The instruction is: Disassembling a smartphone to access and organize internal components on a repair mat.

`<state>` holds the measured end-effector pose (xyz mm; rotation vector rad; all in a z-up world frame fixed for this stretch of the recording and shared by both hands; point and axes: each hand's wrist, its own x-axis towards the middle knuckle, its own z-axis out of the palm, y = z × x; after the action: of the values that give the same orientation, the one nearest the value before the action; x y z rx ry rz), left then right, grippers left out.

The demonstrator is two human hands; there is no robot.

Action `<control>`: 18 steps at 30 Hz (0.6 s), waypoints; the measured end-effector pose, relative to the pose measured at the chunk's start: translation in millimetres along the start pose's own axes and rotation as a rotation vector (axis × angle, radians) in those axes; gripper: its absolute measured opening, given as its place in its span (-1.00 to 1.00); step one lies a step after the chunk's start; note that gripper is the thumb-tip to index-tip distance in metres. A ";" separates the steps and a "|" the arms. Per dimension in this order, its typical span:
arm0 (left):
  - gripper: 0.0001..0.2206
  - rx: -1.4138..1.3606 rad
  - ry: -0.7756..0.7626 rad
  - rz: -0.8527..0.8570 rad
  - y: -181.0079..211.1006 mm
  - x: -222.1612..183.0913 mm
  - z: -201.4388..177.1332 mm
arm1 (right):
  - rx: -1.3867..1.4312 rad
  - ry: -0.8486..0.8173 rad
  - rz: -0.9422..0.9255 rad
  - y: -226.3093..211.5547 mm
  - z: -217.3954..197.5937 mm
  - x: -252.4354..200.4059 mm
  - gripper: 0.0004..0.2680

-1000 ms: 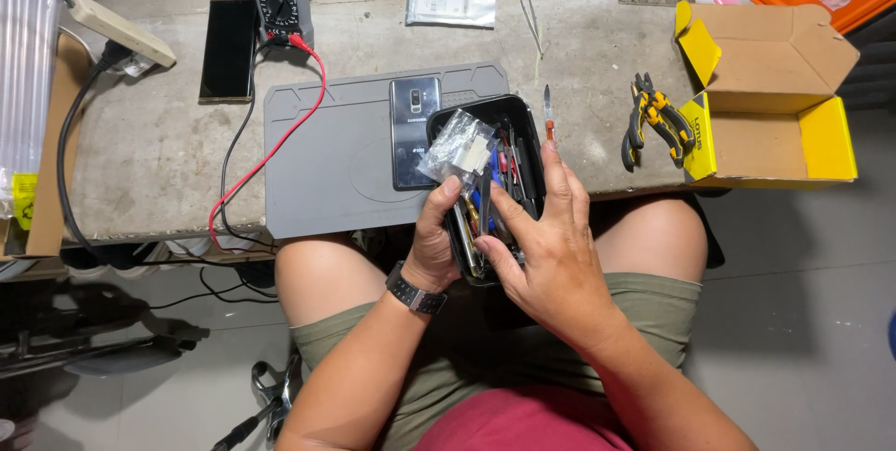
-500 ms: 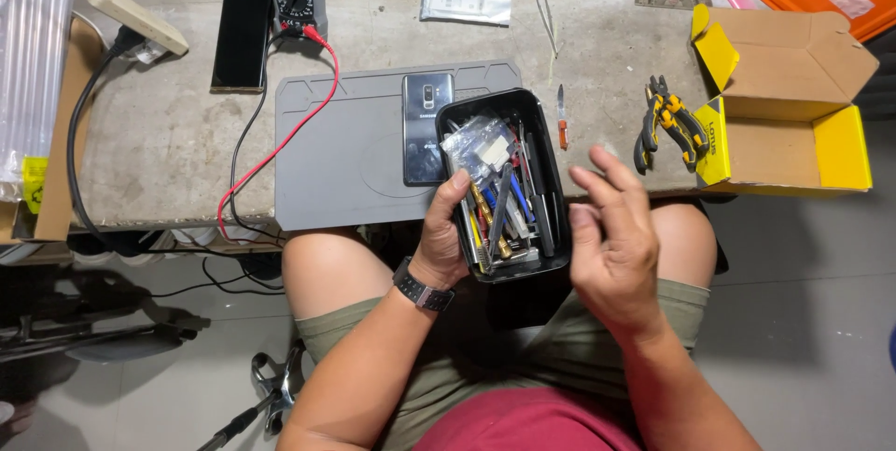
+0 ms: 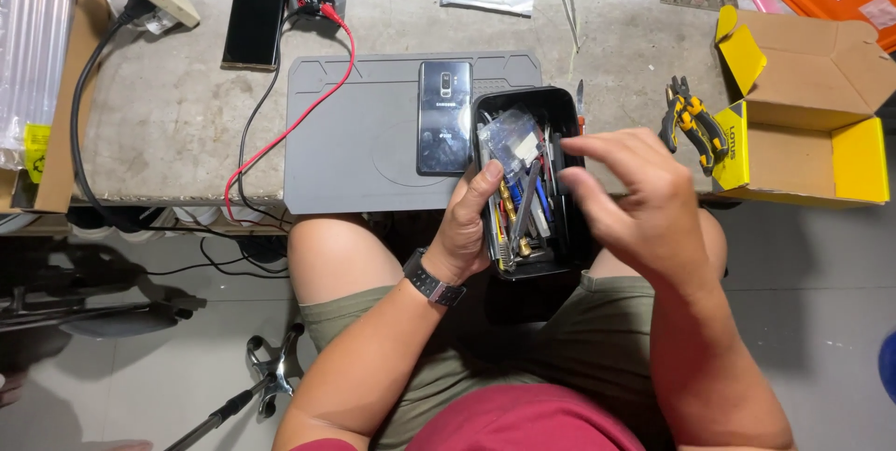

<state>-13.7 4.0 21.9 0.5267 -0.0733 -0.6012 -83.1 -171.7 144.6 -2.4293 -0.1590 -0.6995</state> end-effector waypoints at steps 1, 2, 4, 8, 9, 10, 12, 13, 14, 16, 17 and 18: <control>-0.59 -0.001 0.002 0.001 -0.4 3.3 -1.7 | 0.001 -0.002 -0.001 -0.6 6.8 4.7 -0.79; -0.58 -0.023 -0.023 -0.003 -0.4 6.5 -3.4 | -0.097 -0.054 -0.080 -1.5 13.7 9.3 -0.73; -0.56 -0.045 -0.048 -0.007 8.1 6.6 2.5 | -0.194 -0.106 -0.160 -5.5 23.6 17.4 -0.65; -0.34 -0.092 -0.170 -0.122 10.0 4.9 8.3 | -0.376 -0.157 -0.212 -6.9 31.7 28.2 -0.70; -0.37 -0.117 -0.143 -0.089 1.8 6.7 3.2 | -0.377 -0.147 -0.226 -4.4 32.9 29.4 -0.79; -0.37 -0.116 -0.146 -0.093 -2.8 4.4 -1.5 | -0.380 -0.145 -0.222 0.2 32.3 29.6 -0.79; -0.39 -0.078 -0.090 -0.115 -12.5 0.6 -10.3 | -0.229 -0.044 -0.163 10.1 30.3 30.2 -0.84; -0.39 -0.077 -0.093 -0.119 -13.0 1.1 -11.2 | -0.232 -0.041 -0.159 10.5 25.9 30.3 -0.84; -0.39 -0.094 -0.076 -0.124 -13.5 1.4 -12.2 | -0.106 0.012 -0.062 10.8 21.6 30.0 -0.84; -0.38 -0.109 -0.061 -0.131 -7.7 1.5 -5.5 | 0.018 0.068 0.035 11.0 11.7 27.0 -0.83; -0.39 -0.122 -0.060 -0.119 -1.2 1.5 2.2 | 0.121 0.088 0.103 10.9 6.3 24.4 -0.81; -0.40 -0.135 -0.059 -0.107 5.2 1.2 9.6 | 0.224 0.108 0.170 10.8 1.2 21.7 -0.80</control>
<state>-12.1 2.6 32.6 0.3837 -0.0599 -0.7209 -61.1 -180.8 149.4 -2.1573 0.0120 -0.6943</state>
